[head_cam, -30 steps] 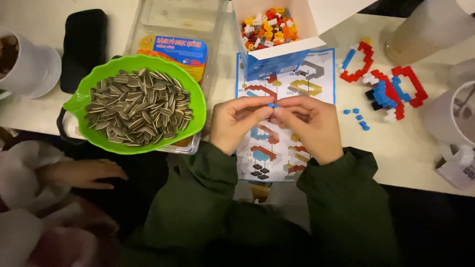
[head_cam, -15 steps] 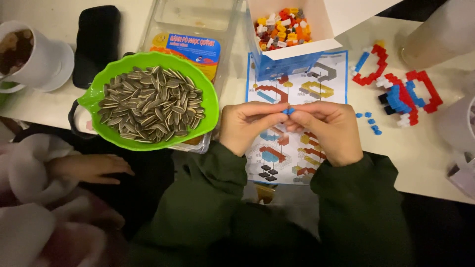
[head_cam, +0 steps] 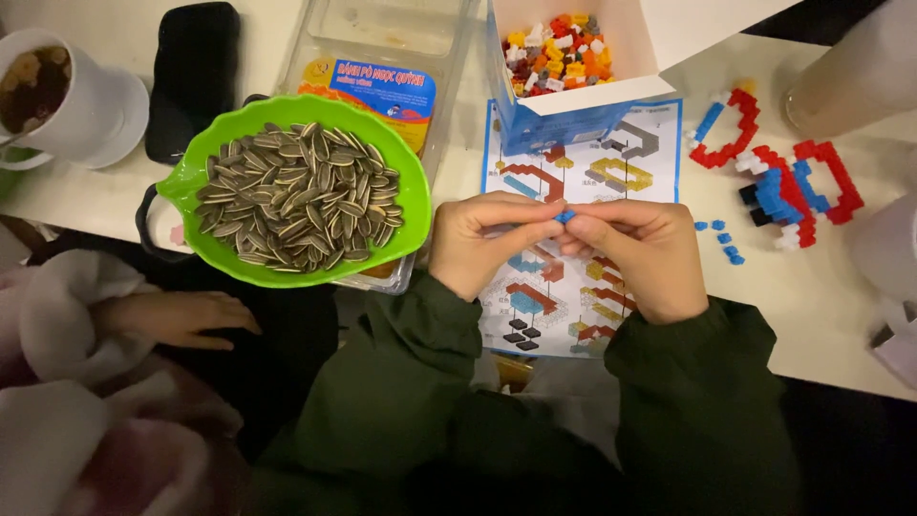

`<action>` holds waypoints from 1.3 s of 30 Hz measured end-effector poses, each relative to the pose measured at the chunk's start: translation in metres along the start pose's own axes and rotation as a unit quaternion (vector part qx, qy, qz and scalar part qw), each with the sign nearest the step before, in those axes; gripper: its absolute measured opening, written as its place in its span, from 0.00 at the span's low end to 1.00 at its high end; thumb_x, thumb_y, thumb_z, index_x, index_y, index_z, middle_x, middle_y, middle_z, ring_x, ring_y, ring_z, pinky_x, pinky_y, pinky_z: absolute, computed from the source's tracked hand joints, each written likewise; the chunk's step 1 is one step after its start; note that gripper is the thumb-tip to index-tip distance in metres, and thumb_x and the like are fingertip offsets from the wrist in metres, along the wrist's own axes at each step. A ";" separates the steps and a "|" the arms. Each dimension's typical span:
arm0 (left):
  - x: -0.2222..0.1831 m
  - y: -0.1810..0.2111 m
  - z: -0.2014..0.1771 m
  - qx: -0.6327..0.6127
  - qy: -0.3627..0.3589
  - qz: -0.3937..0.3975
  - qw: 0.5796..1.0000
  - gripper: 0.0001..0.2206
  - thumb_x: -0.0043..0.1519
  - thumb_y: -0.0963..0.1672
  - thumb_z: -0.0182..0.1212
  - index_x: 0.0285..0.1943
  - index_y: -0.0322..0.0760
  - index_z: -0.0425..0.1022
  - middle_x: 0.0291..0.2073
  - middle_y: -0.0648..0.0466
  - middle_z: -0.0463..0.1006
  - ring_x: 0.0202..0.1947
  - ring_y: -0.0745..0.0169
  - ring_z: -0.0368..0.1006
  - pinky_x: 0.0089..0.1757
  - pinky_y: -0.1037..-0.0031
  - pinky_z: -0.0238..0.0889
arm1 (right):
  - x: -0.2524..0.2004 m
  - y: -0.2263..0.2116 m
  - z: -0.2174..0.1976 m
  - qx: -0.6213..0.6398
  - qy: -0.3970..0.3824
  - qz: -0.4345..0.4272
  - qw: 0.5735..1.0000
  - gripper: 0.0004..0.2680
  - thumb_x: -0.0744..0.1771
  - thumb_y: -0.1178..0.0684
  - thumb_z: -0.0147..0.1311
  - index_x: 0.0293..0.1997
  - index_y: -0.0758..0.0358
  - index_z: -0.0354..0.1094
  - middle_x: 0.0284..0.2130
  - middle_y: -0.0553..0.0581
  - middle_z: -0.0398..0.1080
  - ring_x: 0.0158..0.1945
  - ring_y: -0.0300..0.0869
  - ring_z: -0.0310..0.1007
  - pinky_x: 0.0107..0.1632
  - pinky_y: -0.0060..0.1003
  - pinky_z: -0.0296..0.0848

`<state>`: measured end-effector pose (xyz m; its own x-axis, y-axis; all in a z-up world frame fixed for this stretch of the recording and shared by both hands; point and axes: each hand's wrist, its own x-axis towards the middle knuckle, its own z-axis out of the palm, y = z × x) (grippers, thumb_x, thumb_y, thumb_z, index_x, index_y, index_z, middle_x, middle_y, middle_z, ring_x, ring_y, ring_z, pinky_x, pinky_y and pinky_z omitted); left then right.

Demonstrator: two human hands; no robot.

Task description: The person assembles toy blocks by hand, following a diagram on a piece of paper.

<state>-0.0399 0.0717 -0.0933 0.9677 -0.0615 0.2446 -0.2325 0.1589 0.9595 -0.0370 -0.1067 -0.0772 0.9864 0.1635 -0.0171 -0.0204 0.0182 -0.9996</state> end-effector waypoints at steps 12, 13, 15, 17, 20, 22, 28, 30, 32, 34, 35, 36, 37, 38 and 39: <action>0.000 0.001 -0.001 0.021 -0.001 0.016 1.000 0.09 0.52 0.38 0.72 0.40 0.39 0.81 0.35 0.49 0.83 0.39 0.60 0.79 0.43 0.74 0.73 | -0.002 -0.004 0.002 -0.008 0.002 -0.004 1.000 0.06 0.64 0.64 0.57 0.43 0.74 0.72 0.27 0.68 0.75 0.30 0.45 0.79 0.35 0.33 0.80; 0.000 0.002 -0.001 0.022 -0.001 0.016 1.000 0.09 0.52 0.38 0.72 0.40 0.39 0.81 0.35 0.49 0.83 0.39 0.60 0.79 0.43 0.74 0.73 | -0.001 -0.005 0.002 -0.008 0.001 -0.004 1.000 0.06 0.64 0.64 0.57 0.43 0.74 0.72 0.27 0.68 0.75 0.30 0.45 0.79 0.35 0.33 0.80; 0.000 0.003 -0.001 0.022 -0.006 0.022 0.999 0.09 0.52 0.38 0.72 0.40 0.39 0.81 0.36 0.49 0.83 0.40 0.60 0.79 0.43 0.74 0.73 | 0.000 -0.005 0.002 -0.013 0.002 -0.004 1.000 0.06 0.64 0.64 0.57 0.42 0.74 0.72 0.26 0.69 0.75 0.29 0.45 0.78 0.33 0.34 0.80; 0.000 0.004 -0.001 0.028 -0.007 0.021 0.999 0.09 0.53 0.38 0.71 0.40 0.40 0.81 0.36 0.49 0.83 0.39 0.60 0.80 0.43 0.73 0.73 | -0.001 -0.002 0.001 -0.012 0.006 -0.001 1.000 0.06 0.64 0.64 0.58 0.42 0.74 0.73 0.26 0.69 0.75 0.29 0.45 0.78 0.34 0.33 0.80; 0.000 0.005 -0.002 0.039 -0.010 0.023 0.999 0.09 0.53 0.38 0.71 0.41 0.40 0.81 0.36 0.49 0.83 0.39 0.60 0.80 0.43 0.73 0.73 | -0.001 -0.007 0.004 -0.020 0.014 0.000 1.000 0.06 0.64 0.64 0.58 0.42 0.74 0.73 0.26 0.68 0.75 0.29 0.44 0.78 0.34 0.34 0.80; 0.000 0.006 -0.002 0.044 -0.010 0.027 0.999 0.09 0.53 0.38 0.71 0.41 0.39 0.81 0.36 0.49 0.83 0.39 0.60 0.80 0.43 0.73 0.74 | -0.002 -0.011 0.006 -0.030 0.018 -0.003 0.999 0.06 0.64 0.64 0.59 0.41 0.74 0.73 0.26 0.68 0.75 0.29 0.45 0.78 0.34 0.34 0.80; -0.003 0.012 0.000 0.044 -0.008 0.016 0.999 0.11 0.55 0.39 0.70 0.46 0.40 0.80 0.36 0.47 0.83 0.38 0.59 0.79 0.45 0.70 0.73 | -0.004 -0.017 0.009 -0.045 0.026 0.005 0.999 0.06 0.63 0.63 0.59 0.41 0.73 0.73 0.27 0.68 0.75 0.30 0.45 0.78 0.37 0.36 0.79; -0.002 0.012 -0.001 0.057 -0.016 0.034 0.998 0.14 0.55 0.40 0.70 0.51 0.40 0.78 0.37 0.47 0.83 0.41 0.57 0.80 0.45 0.67 0.73 | -0.003 -0.015 0.009 -0.044 0.029 0.003 0.999 0.06 0.63 0.63 0.60 0.41 0.73 0.73 0.28 0.66 0.76 0.32 0.43 0.77 0.39 0.35 0.79; -0.002 0.010 -0.002 0.052 -0.021 0.040 0.998 0.16 0.56 0.40 0.69 0.54 0.39 0.77 0.38 0.47 0.82 0.43 0.57 0.79 0.47 0.66 0.73 | -0.003 -0.015 0.010 -0.044 0.037 0.005 0.998 0.06 0.62 0.63 0.61 0.41 0.72 0.73 0.28 0.66 0.76 0.32 0.42 0.77 0.39 0.35 0.79; -0.002 0.010 -0.003 0.048 -0.026 0.046 0.997 0.18 0.57 0.40 0.69 0.57 0.39 0.75 0.40 0.48 0.82 0.45 0.57 0.79 0.49 0.65 0.72 | -0.001 -0.011 0.007 -0.045 0.045 0.007 0.998 0.06 0.62 0.63 0.62 0.40 0.71 0.73 0.29 0.66 0.76 0.32 0.42 0.77 0.39 0.35 0.80; -0.003 0.010 -0.002 0.050 -0.016 0.044 0.998 0.18 0.56 0.40 0.69 0.56 0.40 0.75 0.38 0.51 0.83 0.45 0.61 0.78 0.49 0.69 0.72 | -0.001 -0.006 0.005 -0.046 0.043 0.011 0.998 0.06 0.62 0.63 0.62 0.40 0.71 0.73 0.29 0.66 0.76 0.33 0.43 0.77 0.40 0.37 0.79; -0.004 0.010 -0.001 0.052 -0.007 0.041 0.998 0.18 0.56 0.40 0.69 0.56 0.42 0.75 0.37 0.53 0.83 0.45 0.64 0.78 0.49 0.72 0.71 | -0.001 -0.002 0.002 -0.047 0.042 0.015 0.998 0.06 0.62 0.63 0.62 0.40 0.72 0.73 0.30 0.67 0.76 0.33 0.43 0.77 0.41 0.38 0.79; -0.003 0.010 -0.002 0.052 -0.007 0.042 0.998 0.18 0.56 0.40 0.69 0.56 0.42 0.75 0.37 0.53 0.83 0.45 0.64 0.78 0.49 0.72 0.71 | 0.000 -0.001 0.002 -0.047 0.041 0.015 0.998 0.06 0.62 0.63 0.62 0.40 0.72 0.73 0.30 0.67 0.76 0.33 0.43 0.77 0.41 0.38 0.79; -0.002 0.010 -0.002 0.041 -0.008 0.041 0.998 0.18 0.56 0.40 0.69 0.56 0.41 0.76 0.37 0.53 0.83 0.44 0.64 0.78 0.50 0.71 0.71 | 0.000 -0.001 0.002 -0.039 0.039 0.013 0.998 0.06 0.62 0.63 0.62 0.40 0.71 0.73 0.30 0.66 0.76 0.34 0.43 0.77 0.41 0.38 0.80; -0.002 0.010 -0.002 0.029 -0.010 0.039 0.999 0.18 0.56 0.39 0.69 0.56 0.41 0.76 0.37 0.52 0.83 0.44 0.63 0.78 0.50 0.70 0.72 | 0.000 -0.001 0.001 -0.031 0.037 0.013 0.999 0.06 0.62 0.62 0.62 0.39 0.71 0.73 0.30 0.66 0.76 0.34 0.42 0.77 0.41 0.37 0.80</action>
<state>-0.0439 0.0754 -0.0842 0.9446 -0.0704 0.3206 -0.3125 0.1062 0.9440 -0.0372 -0.1056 -0.0765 0.9952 0.0890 -0.0420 -0.0380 -0.0461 -0.9982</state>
